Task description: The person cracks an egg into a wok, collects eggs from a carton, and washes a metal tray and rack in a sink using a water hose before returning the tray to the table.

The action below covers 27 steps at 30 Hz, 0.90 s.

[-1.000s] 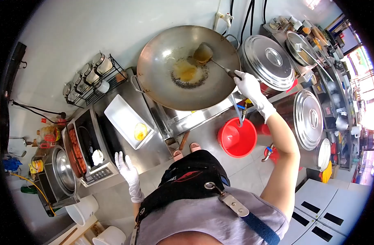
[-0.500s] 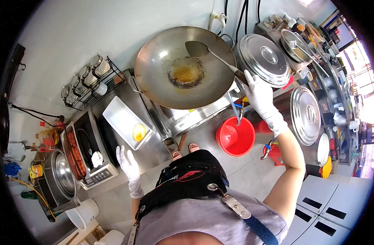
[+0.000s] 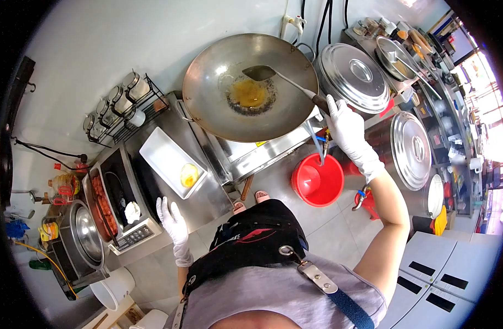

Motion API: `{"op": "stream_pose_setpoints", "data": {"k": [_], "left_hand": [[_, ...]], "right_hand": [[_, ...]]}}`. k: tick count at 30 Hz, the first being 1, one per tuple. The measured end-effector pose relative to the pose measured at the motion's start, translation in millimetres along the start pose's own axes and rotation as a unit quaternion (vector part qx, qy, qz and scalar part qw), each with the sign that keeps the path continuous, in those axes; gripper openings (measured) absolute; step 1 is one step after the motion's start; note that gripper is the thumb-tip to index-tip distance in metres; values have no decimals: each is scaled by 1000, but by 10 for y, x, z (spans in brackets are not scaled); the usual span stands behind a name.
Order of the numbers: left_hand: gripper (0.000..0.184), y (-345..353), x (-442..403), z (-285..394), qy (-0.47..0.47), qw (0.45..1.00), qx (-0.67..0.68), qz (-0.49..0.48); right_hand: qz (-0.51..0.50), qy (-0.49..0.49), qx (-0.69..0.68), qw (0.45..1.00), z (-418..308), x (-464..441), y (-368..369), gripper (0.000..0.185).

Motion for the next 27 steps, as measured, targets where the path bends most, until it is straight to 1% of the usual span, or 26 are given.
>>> {"op": "stream_pose_setpoints", "data": {"k": [3, 9, 12, 24, 27], "left_hand": [[36, -18, -47, 51, 11, 1000, 2, -2], [36, 22, -99, 96, 17, 1000, 3, -11], [36, 55, -109, 98, 17, 1000, 8, -22], [36, 86, -181, 52, 42, 999, 19, -21], [36, 122, -197, 27, 46, 998, 22, -26]], "right_hand": [[43, -52, 10, 998, -40, 43, -41, 49], [3, -11, 28, 1000, 44, 107, 20, 49], [-26, 24, 29, 999, 101, 136, 63, 52], [-26, 13, 39, 999, 38, 151, 49, 52], [-9, -16, 44, 999, -38, 131, -12, 51]]}}
Point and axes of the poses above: each hand's wrist, its own x-axis away from the middle knuckle, its own y-axis out of the palm, z = x × y, the point moved 10 cm from there along -x, towards the middle knuckle, and after that the axes turned 15 degrees about -x, right-handed, at the moved point
